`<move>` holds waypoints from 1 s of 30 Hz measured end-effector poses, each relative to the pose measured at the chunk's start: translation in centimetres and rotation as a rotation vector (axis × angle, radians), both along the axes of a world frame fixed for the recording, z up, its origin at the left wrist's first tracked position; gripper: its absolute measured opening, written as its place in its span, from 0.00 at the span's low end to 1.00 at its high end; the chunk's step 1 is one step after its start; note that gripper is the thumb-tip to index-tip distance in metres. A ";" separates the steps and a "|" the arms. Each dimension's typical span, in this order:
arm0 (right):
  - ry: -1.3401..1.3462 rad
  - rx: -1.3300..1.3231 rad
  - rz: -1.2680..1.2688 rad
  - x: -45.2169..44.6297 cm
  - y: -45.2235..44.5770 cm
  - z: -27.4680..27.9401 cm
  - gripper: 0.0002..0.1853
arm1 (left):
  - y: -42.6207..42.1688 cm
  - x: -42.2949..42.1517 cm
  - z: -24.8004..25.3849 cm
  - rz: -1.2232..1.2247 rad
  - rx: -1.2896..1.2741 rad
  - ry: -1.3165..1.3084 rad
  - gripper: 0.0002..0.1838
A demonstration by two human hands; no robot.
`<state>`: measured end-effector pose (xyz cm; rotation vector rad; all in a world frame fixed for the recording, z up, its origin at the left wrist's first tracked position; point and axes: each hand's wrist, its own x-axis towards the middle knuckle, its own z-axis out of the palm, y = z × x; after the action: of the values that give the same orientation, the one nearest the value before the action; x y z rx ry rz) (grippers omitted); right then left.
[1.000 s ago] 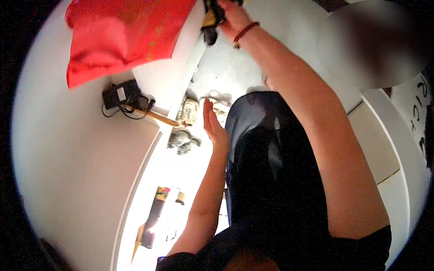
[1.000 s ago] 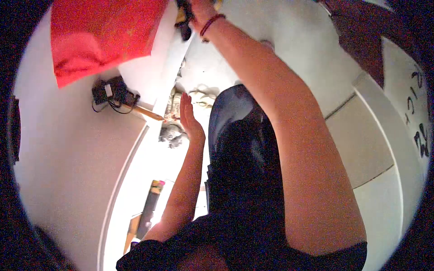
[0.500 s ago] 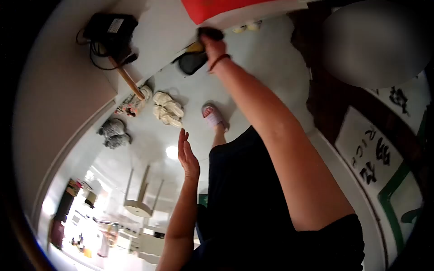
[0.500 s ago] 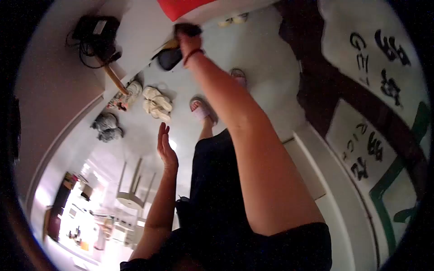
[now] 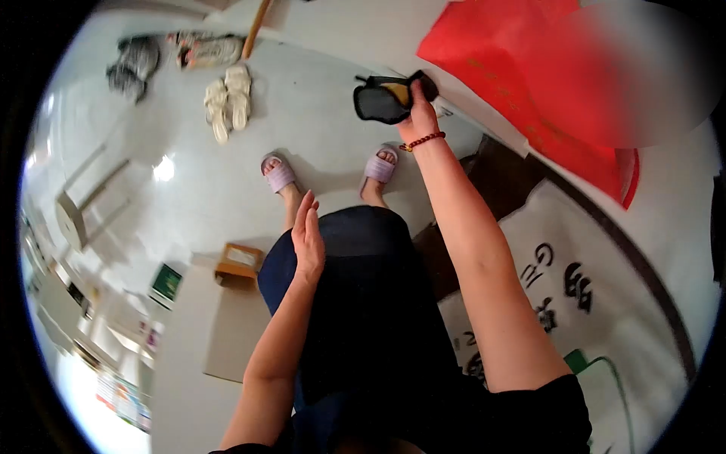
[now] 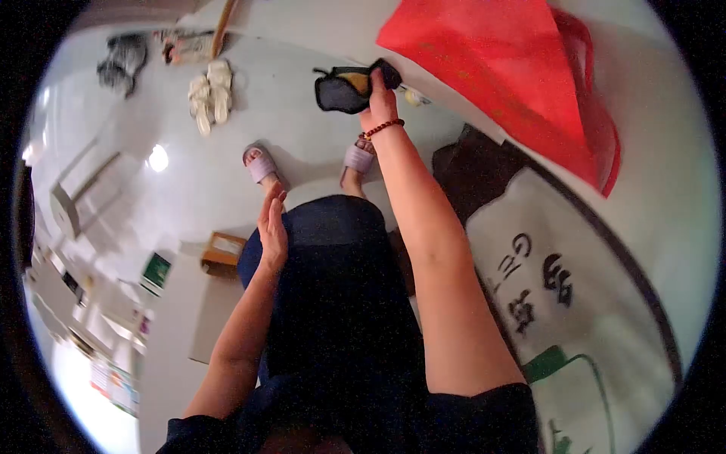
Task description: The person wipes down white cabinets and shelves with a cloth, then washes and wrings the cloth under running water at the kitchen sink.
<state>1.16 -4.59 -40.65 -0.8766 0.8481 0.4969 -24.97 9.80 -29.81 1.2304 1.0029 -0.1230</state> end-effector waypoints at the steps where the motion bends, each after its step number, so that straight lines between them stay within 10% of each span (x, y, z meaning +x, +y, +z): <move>1: -0.007 -0.037 0.201 0.2 0.3 1.8 0.21 | -1.6 -0.1 -0.2 0.047 -0.040 0.001 0.25; 6: -1.337 -1.312 1.701 0.4 3.3 8.7 0.16 | -3.8 -0.4 -0.4 0.222 -0.071 -0.004 0.26; 12: -1.905 -1.619 2.596 7.0 0.7 8.3 0.22 | -4.4 -1.0 -2.7 0.378 -0.080 -0.048 0.26; 20: -2.399 -1.355 3.400 6.6 8.1 4.3 0.20 | -6.8 -1.2 -5.8 0.682 -0.182 -0.061 0.25; 24: -2.501 -1.742 3.199 7.1 15.7 -2.9 0.20 | -9.4 0.6 -8.5 0.868 -0.243 -0.080 0.24; 30: -3.226 -2.130 2.006 7.6 27.2 -6.0 0.21 | -8.6 4.3 -11.5 1.084 -0.414 -0.243 0.27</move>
<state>8.75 22.59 -46.63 0.9227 1.8869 0.5866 -20.68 1.22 -41.27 0.2125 1.2257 0.6234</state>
